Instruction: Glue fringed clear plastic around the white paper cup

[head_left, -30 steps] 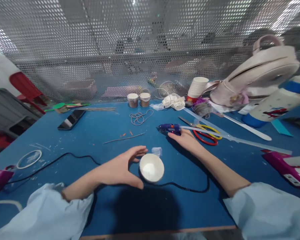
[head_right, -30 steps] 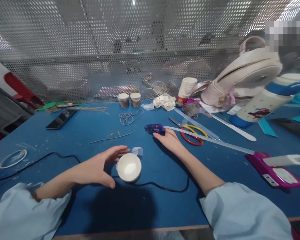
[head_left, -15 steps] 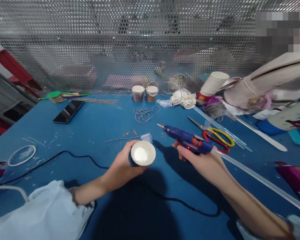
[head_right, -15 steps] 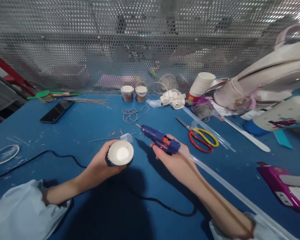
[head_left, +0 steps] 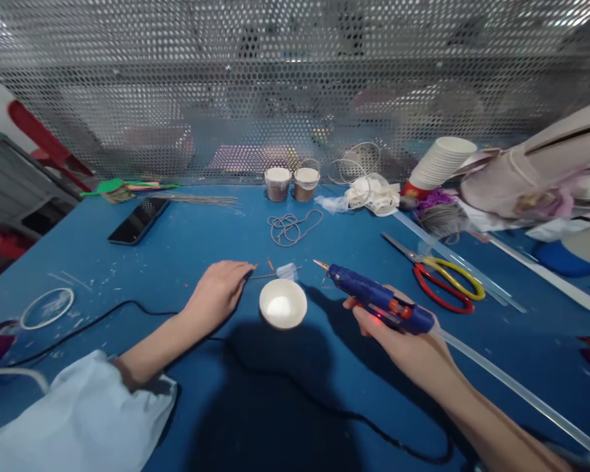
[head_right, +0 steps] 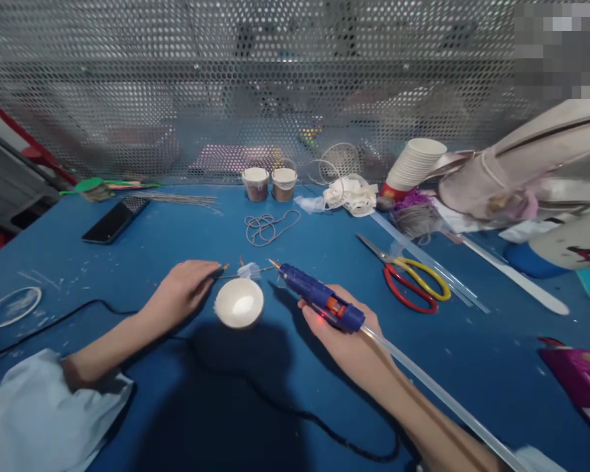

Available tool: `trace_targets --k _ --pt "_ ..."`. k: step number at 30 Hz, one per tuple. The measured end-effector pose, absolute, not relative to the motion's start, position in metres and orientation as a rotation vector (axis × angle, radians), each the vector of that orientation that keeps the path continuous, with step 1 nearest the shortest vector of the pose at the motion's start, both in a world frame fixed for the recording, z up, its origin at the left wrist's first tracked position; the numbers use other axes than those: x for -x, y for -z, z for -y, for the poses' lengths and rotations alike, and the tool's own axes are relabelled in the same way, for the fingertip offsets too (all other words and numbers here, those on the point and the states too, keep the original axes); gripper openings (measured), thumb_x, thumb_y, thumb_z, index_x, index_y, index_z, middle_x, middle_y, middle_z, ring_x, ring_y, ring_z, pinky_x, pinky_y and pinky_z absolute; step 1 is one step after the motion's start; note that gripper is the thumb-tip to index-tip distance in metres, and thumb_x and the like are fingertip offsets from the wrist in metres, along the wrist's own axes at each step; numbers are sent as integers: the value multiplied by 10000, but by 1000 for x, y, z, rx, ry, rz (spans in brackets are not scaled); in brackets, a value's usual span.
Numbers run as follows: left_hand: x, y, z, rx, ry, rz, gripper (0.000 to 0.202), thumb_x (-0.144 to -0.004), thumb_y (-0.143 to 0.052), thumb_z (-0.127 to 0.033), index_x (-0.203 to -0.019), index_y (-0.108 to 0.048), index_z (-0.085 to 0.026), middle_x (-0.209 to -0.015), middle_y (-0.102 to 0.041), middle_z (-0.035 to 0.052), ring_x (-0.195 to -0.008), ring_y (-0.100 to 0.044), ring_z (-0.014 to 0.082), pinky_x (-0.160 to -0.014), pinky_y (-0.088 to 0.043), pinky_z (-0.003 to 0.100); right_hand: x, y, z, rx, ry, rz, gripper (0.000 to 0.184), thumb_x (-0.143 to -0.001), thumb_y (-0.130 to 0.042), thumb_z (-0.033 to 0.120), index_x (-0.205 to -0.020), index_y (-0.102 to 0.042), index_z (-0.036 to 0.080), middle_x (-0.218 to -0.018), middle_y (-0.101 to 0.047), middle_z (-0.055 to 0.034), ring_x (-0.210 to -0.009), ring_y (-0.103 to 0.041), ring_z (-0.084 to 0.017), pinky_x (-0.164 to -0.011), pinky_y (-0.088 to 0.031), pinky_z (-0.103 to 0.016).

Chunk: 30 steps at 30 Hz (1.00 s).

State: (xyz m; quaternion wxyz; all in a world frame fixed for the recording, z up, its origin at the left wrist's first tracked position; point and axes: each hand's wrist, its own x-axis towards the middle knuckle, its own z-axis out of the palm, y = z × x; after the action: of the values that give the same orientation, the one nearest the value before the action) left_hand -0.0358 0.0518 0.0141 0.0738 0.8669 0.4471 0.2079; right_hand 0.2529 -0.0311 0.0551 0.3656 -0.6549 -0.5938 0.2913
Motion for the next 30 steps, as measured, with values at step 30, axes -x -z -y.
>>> trace_targets --k 30 --pt "28 -32 82 -2895 -574 -980 227 -851 -500 -105 -1051 -608 -124 -860 -621 95 -770 -560 197 -668 -492 327 -261 -45 17 1634 -680 1518 219 -783 -602 406 -771 -611 188 -566 -580 23 -551 -567 -151 -554 -424 -262"
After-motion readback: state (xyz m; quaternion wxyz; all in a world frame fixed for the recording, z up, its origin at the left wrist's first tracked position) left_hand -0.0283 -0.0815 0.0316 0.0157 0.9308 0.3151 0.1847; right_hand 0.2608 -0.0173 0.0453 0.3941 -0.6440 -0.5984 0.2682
